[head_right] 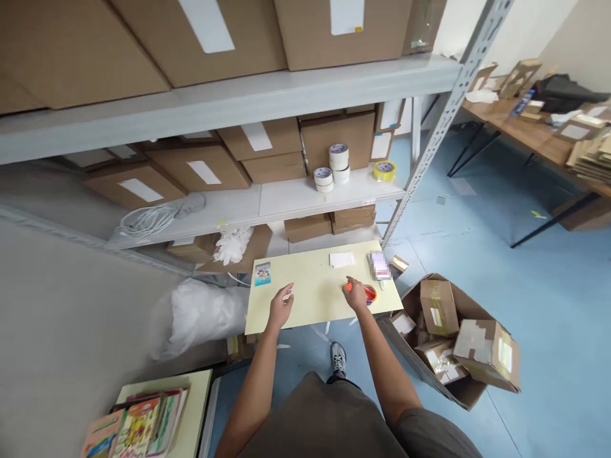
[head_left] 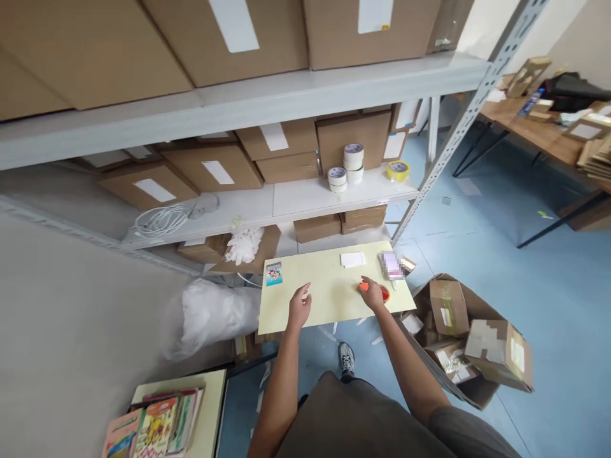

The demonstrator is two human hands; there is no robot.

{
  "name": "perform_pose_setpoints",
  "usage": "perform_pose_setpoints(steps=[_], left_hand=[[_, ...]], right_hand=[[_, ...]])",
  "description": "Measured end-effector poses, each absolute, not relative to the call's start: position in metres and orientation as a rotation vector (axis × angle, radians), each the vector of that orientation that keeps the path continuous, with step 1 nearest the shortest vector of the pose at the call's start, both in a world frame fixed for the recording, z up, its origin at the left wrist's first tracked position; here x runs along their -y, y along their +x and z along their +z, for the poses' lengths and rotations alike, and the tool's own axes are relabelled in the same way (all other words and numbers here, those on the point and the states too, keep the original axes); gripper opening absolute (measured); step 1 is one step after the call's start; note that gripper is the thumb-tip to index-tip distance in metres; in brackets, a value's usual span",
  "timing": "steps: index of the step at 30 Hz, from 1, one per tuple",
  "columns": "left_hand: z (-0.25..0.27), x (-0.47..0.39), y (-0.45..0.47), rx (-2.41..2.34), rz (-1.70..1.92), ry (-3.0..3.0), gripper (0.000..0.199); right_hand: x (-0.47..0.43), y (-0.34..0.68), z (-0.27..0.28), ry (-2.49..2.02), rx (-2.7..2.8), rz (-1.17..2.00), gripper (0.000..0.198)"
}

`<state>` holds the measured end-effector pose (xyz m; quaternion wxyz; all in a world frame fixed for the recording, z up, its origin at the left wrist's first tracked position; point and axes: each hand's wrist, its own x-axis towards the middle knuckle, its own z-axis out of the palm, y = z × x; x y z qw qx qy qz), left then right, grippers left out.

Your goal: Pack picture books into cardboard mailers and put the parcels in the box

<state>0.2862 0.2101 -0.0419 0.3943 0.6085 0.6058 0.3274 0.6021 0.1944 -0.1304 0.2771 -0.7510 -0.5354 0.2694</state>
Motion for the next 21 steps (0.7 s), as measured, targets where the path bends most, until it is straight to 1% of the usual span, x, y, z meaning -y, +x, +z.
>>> perform_pose_setpoints(steps=[4,8,16,21], left_hand=[[-0.024,-0.199,0.269,-1.548,0.885,1.546,0.043],[-0.013,-0.171,0.222,-1.635,0.977,1.508,0.043],[-0.008,-0.079,0.110,-1.984,1.132,1.243,0.044],[-0.015,-0.030,0.061,-2.129,1.267,1.068,0.041]], right_hand=[[-0.216,0.564,-0.101,-1.761,1.474,0.775,0.047],[-0.231,0.512,-0.084,-1.584,1.568,0.863,0.048],[-0.222,0.374,-0.073,-1.259,1.877,1.017,0.048],[-0.215,0.301,-0.074,-1.112,2.025,1.076,0.049]])
